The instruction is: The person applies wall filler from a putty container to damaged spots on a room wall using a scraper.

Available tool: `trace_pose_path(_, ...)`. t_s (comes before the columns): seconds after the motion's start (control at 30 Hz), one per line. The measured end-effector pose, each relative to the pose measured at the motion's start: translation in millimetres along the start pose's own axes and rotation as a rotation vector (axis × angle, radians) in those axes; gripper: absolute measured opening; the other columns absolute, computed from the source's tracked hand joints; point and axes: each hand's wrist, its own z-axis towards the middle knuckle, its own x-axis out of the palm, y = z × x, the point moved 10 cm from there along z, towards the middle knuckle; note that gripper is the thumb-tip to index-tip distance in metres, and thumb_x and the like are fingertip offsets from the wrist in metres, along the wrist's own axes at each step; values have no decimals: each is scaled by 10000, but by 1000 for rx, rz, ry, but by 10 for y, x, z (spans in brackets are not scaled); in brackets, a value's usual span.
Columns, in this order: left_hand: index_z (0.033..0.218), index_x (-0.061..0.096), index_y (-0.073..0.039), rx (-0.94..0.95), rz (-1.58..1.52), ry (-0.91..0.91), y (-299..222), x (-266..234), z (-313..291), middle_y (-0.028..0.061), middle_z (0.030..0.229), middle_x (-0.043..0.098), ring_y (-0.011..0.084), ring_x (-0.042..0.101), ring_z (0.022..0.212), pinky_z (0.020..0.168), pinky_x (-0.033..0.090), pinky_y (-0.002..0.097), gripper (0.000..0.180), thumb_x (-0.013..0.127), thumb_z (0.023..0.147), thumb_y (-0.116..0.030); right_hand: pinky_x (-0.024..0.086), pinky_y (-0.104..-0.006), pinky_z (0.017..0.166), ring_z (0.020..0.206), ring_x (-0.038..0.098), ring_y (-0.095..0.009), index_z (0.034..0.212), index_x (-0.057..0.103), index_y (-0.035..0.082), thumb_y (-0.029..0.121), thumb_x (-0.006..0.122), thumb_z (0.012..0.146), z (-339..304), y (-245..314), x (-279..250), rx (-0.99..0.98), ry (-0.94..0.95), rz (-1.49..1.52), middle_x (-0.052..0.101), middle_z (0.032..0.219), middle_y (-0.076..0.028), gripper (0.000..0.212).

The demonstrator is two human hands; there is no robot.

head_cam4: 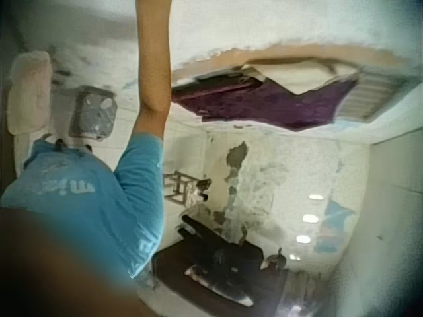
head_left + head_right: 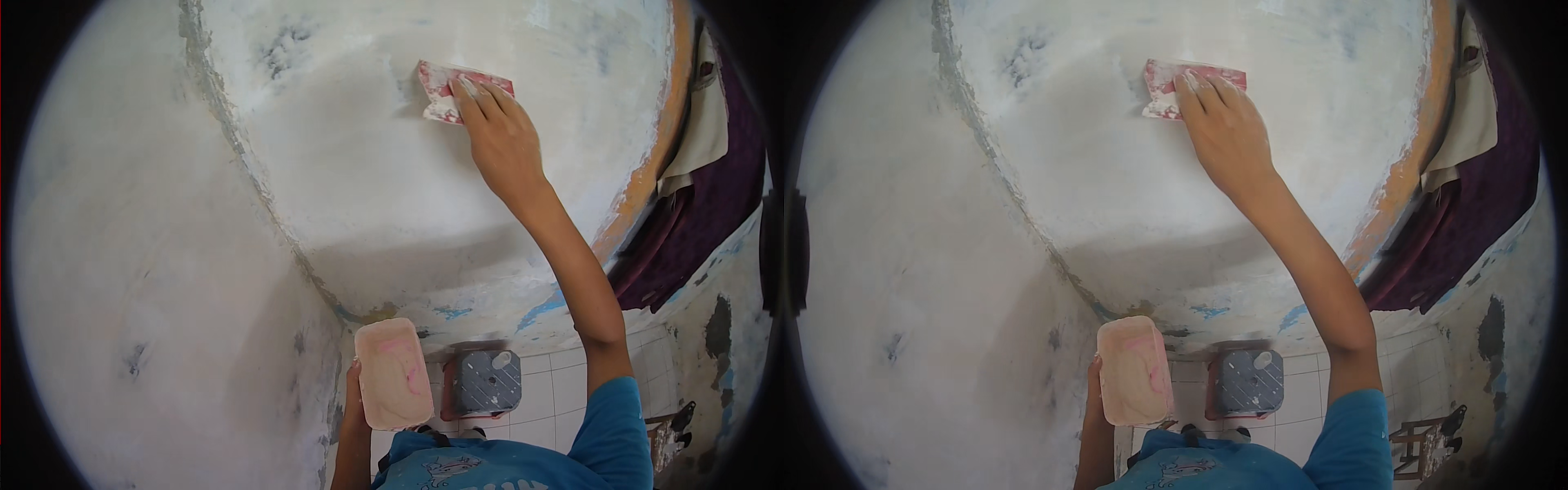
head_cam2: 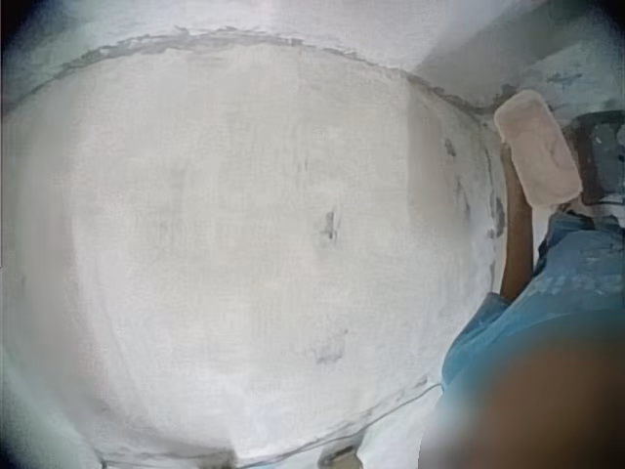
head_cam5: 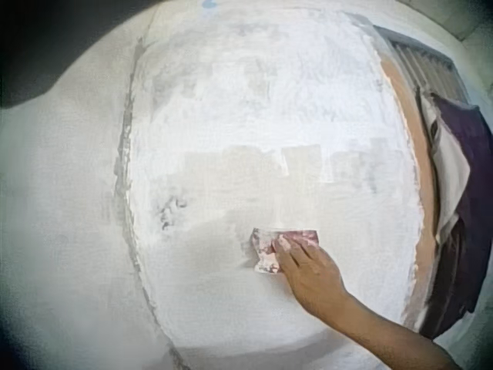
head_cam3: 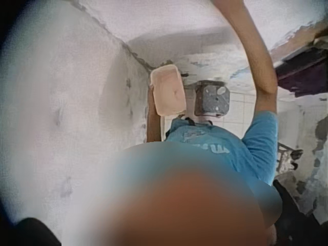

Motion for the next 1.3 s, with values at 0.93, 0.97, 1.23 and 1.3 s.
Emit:
trace_pose_path(0.93, 1425, 509, -20, 19, -93, 31, 44, -23, 13, 167, 1323, 644, 295, 666, 1167, 995, 557, 436, 598, 477, 1032, -468, 495, -465, 1021, 1236, 587, -357, 1427, 534, -10, 81, 578, 900, -853, 345, 230, -1, 197, 122, 590, 1397, -191, 537)
trace_pose_path(0.97, 1426, 509, -19, 13, -107, 47, 49, -20, 0, 165, 1322, 646, 295, 667, 1168, 997, 555, 438, 591, 476, 1037, -461, 478, -466, 1035, 1235, 583, -355, 1432, 534, 7, 72, 572, 903, -608, 198, 108, 46, 160, 77, 583, 1410, -176, 534)
trace_pose_path(1.23, 1435, 500, -16, 9, -142, 39, 87, -11, 74, 161, 1360, 628, 297, 632, 1229, 1053, 516, 451, 572, 487, 1049, -438, 458, -489, 1069, 1278, 559, -364, 1412, 567, 48, 84, 580, 907, -1570, 568, 502, -11, 347, 96, 581, 1421, -151, 506)
trace_pose_path(1.3, 1440, 493, -12, 19, -125, 48, 33, 20, 131, 159, 1390, 610, 293, 602, 1271, 1090, 479, 439, 548, 500, 1055, -401, 469, -487, 1063, 1268, 571, -365, 1377, 590, 42, 76, 593, 910, -1821, 706, 442, -15, 427, 166, 603, 1392, -157, 469)
